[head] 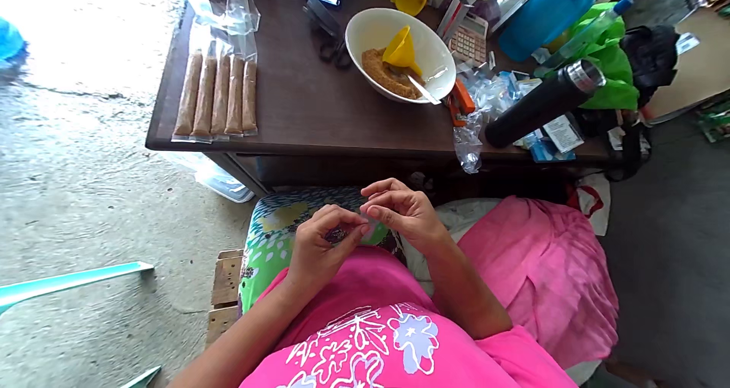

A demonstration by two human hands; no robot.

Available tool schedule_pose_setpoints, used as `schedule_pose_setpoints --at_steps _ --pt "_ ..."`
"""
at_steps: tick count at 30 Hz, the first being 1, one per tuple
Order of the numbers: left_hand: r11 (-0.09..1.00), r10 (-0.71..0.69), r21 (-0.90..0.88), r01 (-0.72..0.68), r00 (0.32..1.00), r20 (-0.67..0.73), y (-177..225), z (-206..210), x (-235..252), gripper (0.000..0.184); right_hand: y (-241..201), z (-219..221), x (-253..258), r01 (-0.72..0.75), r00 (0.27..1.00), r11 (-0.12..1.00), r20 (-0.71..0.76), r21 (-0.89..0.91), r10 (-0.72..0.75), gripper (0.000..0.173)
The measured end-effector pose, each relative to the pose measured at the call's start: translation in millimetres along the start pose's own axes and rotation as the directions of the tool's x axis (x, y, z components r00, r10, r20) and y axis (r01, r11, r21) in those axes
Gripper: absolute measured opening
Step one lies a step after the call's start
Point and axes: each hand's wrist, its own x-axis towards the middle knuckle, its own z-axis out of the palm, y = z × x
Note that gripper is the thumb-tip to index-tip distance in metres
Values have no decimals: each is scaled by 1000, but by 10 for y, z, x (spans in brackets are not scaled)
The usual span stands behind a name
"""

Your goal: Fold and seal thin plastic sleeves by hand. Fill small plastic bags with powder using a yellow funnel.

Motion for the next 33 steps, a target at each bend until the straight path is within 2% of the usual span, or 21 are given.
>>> schedule_pose_setpoints --at_steps 5,7,9,12,14,15,22,27,29,33 --pt "1000 9 5 -9 1000 -5 11 7 19 10 6 11 -10 38 996 999 -80 -16 -39 7" --pt "1000 13 4 -13 1000 -3 14 10 26 9 23 12 -8 63 993 998 -101 -4 -63 12" --pt "1000 14 4 -14 1000 0 14 11 31 9 36 12 -6 97 991 995 -89 -9 -97 13" --pt "1000 8 16 -8 1000 4 5 12 25 11 72 7 -4 156 988 986 -15 -56 -157 4" --pt "999 13 33 -13 1000 4 -12 11 24 13 88 5 5 166 986 982 28 -92 -164 21" --pt "999 18 37 -18 1000 4 -19 9 27 13 84 3 9 160 987 981 46 -109 -156 24" --pt "998 36 42 -36 999 14 10 13 51 13 -14 40 -29 174 984 976 -15 -133 -178 5" --pt "998 40 47 -41 999 20 24 25 46 11 32 71 -43 186 973 978 -123 -99 -197 8" --pt "998 34 60 -35 999 10 29 18 45 12 44 31 -43 205 973 975 -86 -87 -212 9" --pt "999 17 49 -16 999 -29 16 4 38 12 7 -113 -39 194 978 977 94 -90 -185 17"
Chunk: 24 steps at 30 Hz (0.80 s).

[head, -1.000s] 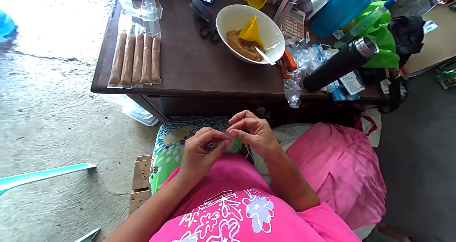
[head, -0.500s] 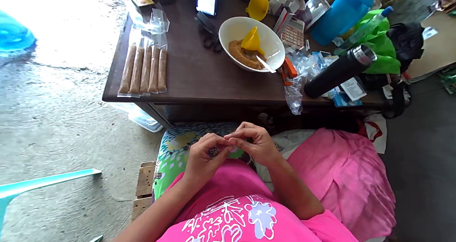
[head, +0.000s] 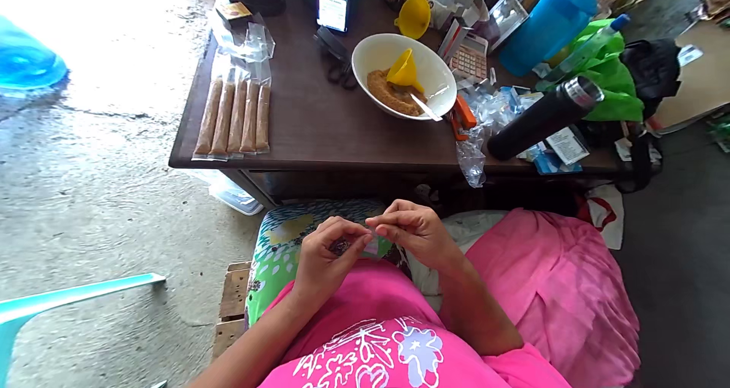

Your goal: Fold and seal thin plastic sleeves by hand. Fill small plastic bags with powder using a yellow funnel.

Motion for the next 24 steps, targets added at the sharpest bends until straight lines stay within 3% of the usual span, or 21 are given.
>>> schedule_pose_setpoints --at_steps 6,10,17,20,24 --pt "1000 1 13 -1 1000 11 8 22 -12 12 -25 34 -26 27 993 994 -111 -110 -39 8" --pt "1000 10 6 -10 1000 24 12 37 -17 12 -21 90 -18 19 984 992 -174 -126 -41 15" --pt "1000 6 6 -6 1000 18 19 48 -25 11 11 0 -31 91 995 985 -29 -146 -96 14" --pt "1000 10 13 -11 999 31 32 62 -25 11 -21 20 -58 32 988 987 -145 -159 -56 9" --pt "1000 23 17 -24 998 57 46 81 -32 12 -3 77 -63 35 965 988 -253 -150 -73 22"
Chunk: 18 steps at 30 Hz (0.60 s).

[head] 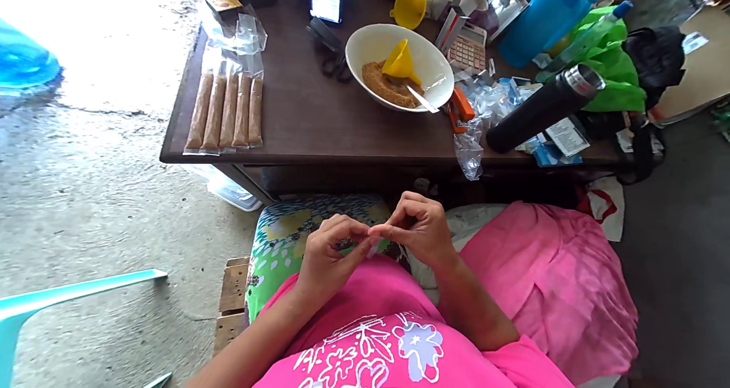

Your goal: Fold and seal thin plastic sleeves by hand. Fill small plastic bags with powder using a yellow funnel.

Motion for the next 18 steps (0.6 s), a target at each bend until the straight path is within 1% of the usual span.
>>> schedule_pose_setpoints --at_steps 2,3,5,7,11,13,15,18 --pt "1000 -8 0 8 1000 2 5 -4 -8 13 38 -12 4 42 999 998 -7 36 -42 14" --pt "1000 -14 3 14 1000 -4 4 -10 -10 13 49 -35 13 56 998 998 0 40 -56 17" --pt "1000 -25 5 25 999 -31 -5 -21 -13 12 34 -84 37 52 999 999 12 11 -52 29" --pt "1000 -29 3 30 998 -54 -14 -26 -17 12 24 -123 43 34 999 999 28 0 -34 31" --pt "1000 -27 -10 26 998 -64 -12 -19 -10 12 32 -141 25 -23 989 1000 149 -4 23 30" --pt "1000 -27 -15 26 998 -62 -7 -23 -4 12 24 -120 11 -59 985 998 163 3 58 24" --pt "1000 -24 -13 23 998 -62 -9 -28 3 12 4 -98 1 -84 988 996 132 9 83 12" --pt "1000 -28 -14 27 998 -64 -11 -31 8 11 -10 -78 10 -83 992 996 93 23 81 6"
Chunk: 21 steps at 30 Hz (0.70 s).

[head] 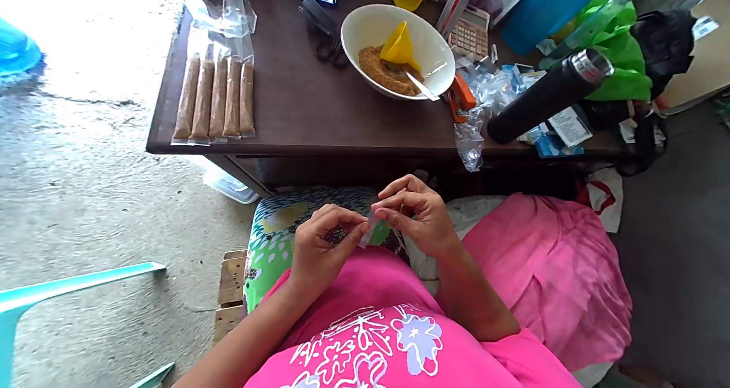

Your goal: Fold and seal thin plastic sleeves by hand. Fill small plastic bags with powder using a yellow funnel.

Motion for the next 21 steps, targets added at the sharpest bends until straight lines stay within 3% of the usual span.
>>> schedule_pose_setpoints --at_steps 12,16,19,21 --pt "1000 7 -2 -7 1000 7 -38 0 22 11 21 18 33 33 999 998 28 49 -34 11" --pt "1000 27 -1 -27 1000 6 -39 0 55 11 45 14 53 60 998 998 -23 21 -59 12" --pt "1000 30 -3 -30 1000 -2 -35 2 61 9 36 -3 67 45 998 997 -33 -60 -47 24" --pt "1000 29 -1 -29 1000 -8 -35 2 56 9 26 -11 68 15 1000 997 -13 -76 -16 21"
